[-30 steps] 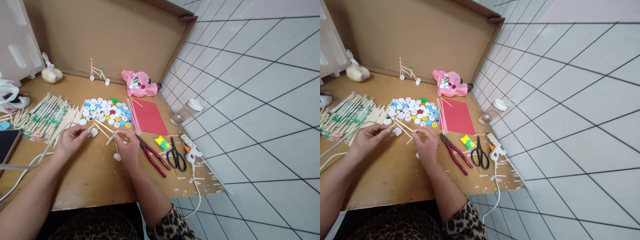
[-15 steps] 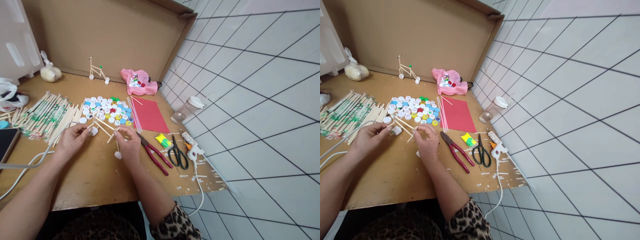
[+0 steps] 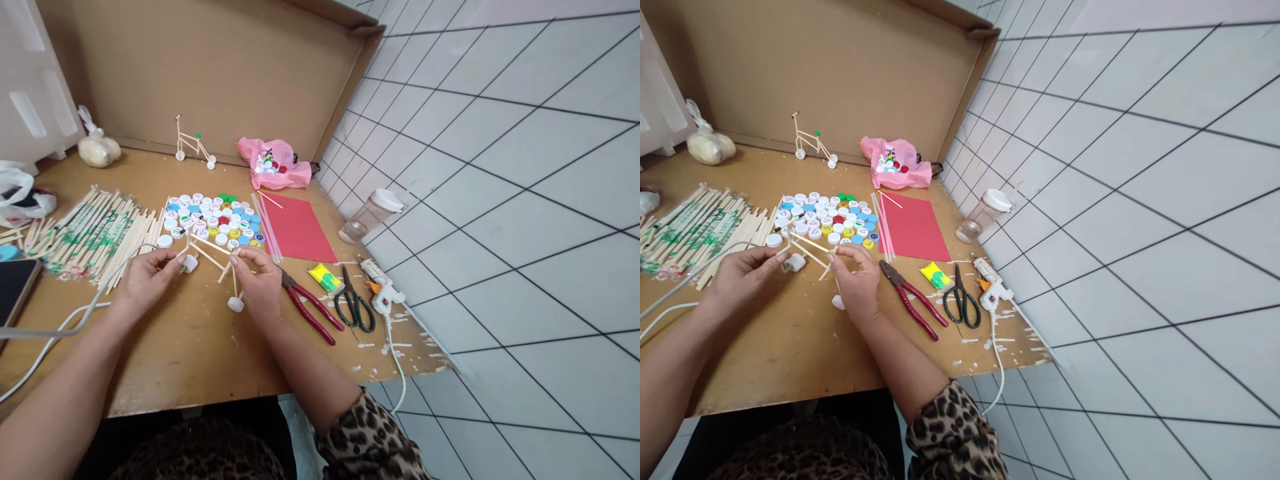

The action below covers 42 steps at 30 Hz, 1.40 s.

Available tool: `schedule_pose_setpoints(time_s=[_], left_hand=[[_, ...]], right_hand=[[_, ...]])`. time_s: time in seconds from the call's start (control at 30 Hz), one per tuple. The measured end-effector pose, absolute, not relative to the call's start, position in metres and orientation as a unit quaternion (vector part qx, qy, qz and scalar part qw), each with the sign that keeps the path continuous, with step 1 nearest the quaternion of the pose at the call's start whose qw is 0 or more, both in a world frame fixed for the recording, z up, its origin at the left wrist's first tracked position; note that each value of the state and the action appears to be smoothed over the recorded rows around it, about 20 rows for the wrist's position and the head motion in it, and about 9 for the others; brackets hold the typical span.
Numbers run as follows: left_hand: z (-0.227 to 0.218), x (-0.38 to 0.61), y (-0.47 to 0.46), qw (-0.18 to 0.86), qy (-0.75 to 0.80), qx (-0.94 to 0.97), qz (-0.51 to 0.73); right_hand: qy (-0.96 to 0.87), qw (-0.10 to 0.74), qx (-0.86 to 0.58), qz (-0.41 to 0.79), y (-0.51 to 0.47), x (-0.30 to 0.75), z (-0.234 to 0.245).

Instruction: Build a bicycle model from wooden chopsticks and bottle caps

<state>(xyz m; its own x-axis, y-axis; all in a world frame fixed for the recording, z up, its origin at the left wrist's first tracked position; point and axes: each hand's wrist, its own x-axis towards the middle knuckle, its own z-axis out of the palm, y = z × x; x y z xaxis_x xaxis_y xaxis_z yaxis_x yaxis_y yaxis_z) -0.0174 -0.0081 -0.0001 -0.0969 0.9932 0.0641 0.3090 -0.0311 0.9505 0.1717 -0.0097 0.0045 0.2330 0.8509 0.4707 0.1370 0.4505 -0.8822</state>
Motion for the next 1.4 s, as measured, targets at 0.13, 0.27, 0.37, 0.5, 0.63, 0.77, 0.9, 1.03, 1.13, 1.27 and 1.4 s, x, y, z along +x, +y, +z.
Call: schedule_pose_setpoints(time_s=[0.13,0.27,0.37,0.5,0.63,0.77,0.9,1.03,1.13,1.27,1.4], left_hand=[[0.003,-0.016,-0.008,0.367,0.589,0.555,0.458],[0.01,-0.015,-0.009,0.362,0.591,0.557,0.458],[0.013,-0.014,-0.01,0.366,0.589,0.555,0.46],[0.01,-0.014,-0.01,0.358,0.598,0.557,0.452],[0.004,-0.015,-0.009,0.356,0.601,0.563,0.442],[0.002,-0.016,-0.009,0.36,0.604,0.555,0.445],[0.002,-0.016,-0.009,0.362,0.601,0.552,0.451],[0.002,-0.015,-0.009,0.364,0.606,0.546,0.45],[0.003,-0.014,-0.009,0.368,0.608,0.537,0.455],[0.006,-0.013,-0.009,0.372,0.602,0.534,0.462],[0.007,-0.012,-0.01,0.38,0.601,0.526,0.466]], right_hand=[[-0.558,0.65,-0.437,0.276,-0.009,0.172,0.003],[-0.564,0.648,-0.433,0.271,-0.011,0.172,0.003],[-0.565,0.648,-0.433,0.269,-0.012,0.172,0.003],[-0.567,0.649,-0.431,0.268,-0.011,0.172,0.001],[-0.566,0.653,-0.426,0.266,-0.01,0.172,-0.001],[-0.567,0.651,-0.43,0.265,-0.01,0.173,0.0],[-0.572,0.644,-0.431,0.268,-0.011,0.174,0.001],[-0.575,0.641,-0.433,0.268,-0.012,0.174,0.001],[-0.571,0.642,-0.436,0.268,-0.012,0.173,0.002],[-0.568,0.644,-0.436,0.269,-0.013,0.173,0.003],[-0.572,0.635,-0.445,0.267,-0.013,0.173,0.004]])
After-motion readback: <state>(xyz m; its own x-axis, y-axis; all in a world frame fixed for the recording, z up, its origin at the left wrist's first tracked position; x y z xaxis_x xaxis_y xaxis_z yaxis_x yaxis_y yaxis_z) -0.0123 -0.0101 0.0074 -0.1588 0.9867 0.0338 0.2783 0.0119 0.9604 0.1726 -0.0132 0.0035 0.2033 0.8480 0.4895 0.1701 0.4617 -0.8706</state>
